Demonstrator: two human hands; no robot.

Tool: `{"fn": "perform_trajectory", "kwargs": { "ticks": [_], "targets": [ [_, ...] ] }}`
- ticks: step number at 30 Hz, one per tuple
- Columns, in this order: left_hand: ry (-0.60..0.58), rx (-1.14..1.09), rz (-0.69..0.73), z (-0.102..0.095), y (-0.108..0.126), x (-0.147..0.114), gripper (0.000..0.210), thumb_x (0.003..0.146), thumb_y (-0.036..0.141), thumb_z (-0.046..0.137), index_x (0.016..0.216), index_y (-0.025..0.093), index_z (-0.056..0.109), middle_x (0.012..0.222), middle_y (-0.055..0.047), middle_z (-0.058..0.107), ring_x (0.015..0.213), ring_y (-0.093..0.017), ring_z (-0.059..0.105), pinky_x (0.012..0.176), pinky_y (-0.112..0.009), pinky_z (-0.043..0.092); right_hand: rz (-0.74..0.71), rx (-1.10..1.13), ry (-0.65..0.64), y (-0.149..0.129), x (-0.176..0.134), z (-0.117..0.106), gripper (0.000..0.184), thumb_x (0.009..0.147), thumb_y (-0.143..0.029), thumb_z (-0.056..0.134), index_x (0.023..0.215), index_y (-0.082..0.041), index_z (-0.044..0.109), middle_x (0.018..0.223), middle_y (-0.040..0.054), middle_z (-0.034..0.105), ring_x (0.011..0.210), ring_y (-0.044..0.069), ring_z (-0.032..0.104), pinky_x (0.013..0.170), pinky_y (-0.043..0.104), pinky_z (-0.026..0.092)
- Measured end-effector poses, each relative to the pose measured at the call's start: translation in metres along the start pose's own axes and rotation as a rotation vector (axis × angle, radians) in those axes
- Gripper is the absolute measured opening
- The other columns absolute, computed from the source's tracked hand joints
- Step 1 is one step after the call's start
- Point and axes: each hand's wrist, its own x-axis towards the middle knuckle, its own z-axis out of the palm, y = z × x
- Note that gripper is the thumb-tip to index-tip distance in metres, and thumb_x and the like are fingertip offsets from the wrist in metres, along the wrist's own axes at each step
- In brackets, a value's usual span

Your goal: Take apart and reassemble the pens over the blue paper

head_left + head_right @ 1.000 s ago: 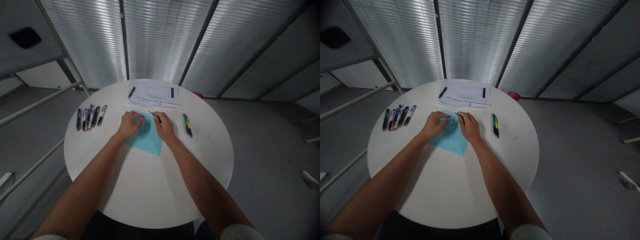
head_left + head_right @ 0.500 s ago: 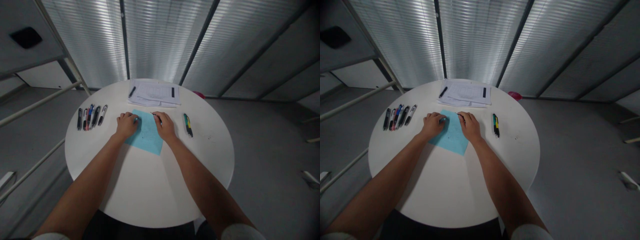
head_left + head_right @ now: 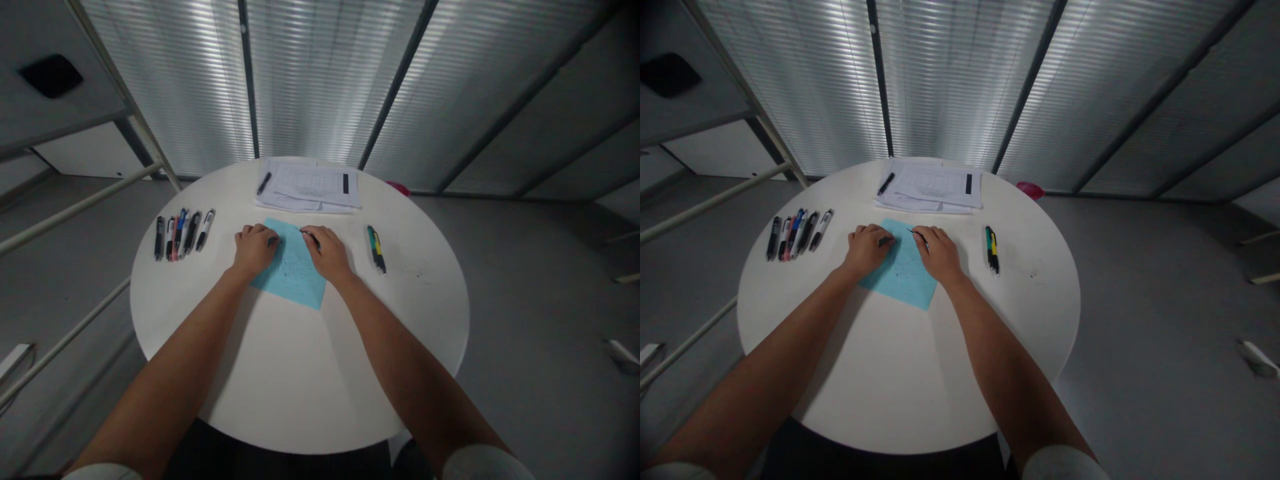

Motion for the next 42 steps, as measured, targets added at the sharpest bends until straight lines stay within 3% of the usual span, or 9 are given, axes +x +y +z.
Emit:
{"fn": "perform_trajectory", "kwargs": {
  "ticks": [18, 24, 29, 34, 38, 42],
  "targets": [
    [0.079, -0.203, -0.088, -0.004, 0.005, 0.004, 0.025, 0.088, 0.033, 0.049, 0.1, 0.023, 0.069, 0.098, -0.009, 0.071, 0.098, -0.029, 0.055, 0.092, -0.048, 0.035, -0.012, -0.047, -0.057, 0.0, 0.0, -0.001, 0.032, 0.1, -0.038, 0.039, 0.115, -0.025, 0.064, 0.107, 0.0064, 0.069, 0.101, 0.021, 0.06, 0.092, 0.037, 0.048],
    [0.143, -0.294, -0.046, -0.006, 0.005, 0.005, 0.025, 0.088, 0.033, 0.05, 0.098, 0.022, 0.07, 0.096, -0.008, 0.071, 0.093, -0.025, 0.057, 0.091, -0.043, 0.038, -0.017, -0.053, -0.058, -0.001, 0.001, -0.001, 0.032, 0.1, -0.037, 0.039, 0.115, -0.025, 0.065, 0.106, 0.0068, 0.069, 0.101, 0.021, 0.061, 0.092, 0.036, 0.048],
    [0.185, -0.558, -0.074, -0.009, 0.01, 0.007, 0.031, 0.089, 0.038, 0.049, 0.096, 0.017, 0.07, 0.089, -0.008, 0.07, 0.084, -0.02, 0.059, 0.081, -0.033, 0.044, -0.014, -0.05, -0.054, 0.0, 0.0, -0.001, 0.034, 0.1, -0.038, 0.037, 0.12, -0.028, 0.064, 0.108, 0.0063, 0.068, 0.101, 0.021, 0.06, 0.093, 0.037, 0.048],
    [0.13, -0.815, -0.185, -0.012, 0.021, 0.007, 0.029, 0.085, 0.038, 0.053, 0.091, 0.015, 0.07, 0.085, -0.006, 0.068, 0.074, -0.015, 0.058, 0.069, -0.028, 0.044, -0.017, -0.049, -0.074, 0.0, 0.0, -0.002, 0.037, 0.101, -0.038, 0.036, 0.125, -0.029, 0.063, 0.106, 0.0066, 0.068, 0.099, 0.02, 0.06, 0.092, 0.037, 0.049],
    [0.063, -1.055, -0.325, -0.013, 0.029, 0.007, 0.028, 0.081, 0.039, 0.057, 0.093, 0.016, 0.068, 0.08, -0.004, 0.063, 0.052, -0.008, 0.042, 0.048, -0.024, 0.033, -0.013, -0.042, -0.066, 0.0, 0.0, -0.002, 0.038, 0.101, -0.038, 0.037, 0.129, -0.03, 0.061, 0.106, 0.007, 0.067, 0.1, 0.021, 0.06, 0.092, 0.037, 0.049],
    [0.014, -1.257, -0.416, -0.017, 0.033, 0.008, 0.023, 0.078, 0.035, 0.061, 0.088, 0.015, 0.066, 0.078, -0.002, 0.058, 0.047, -0.005, 0.035, 0.043, -0.021, 0.025, -0.011, -0.034, -0.069, 0.0, 0.0, -0.001, 0.038, 0.1, -0.037, 0.038, 0.129, -0.031, 0.061, 0.104, 0.0064, 0.066, 0.097, 0.02, 0.061, 0.09, 0.036, 0.05]
  ]
}}
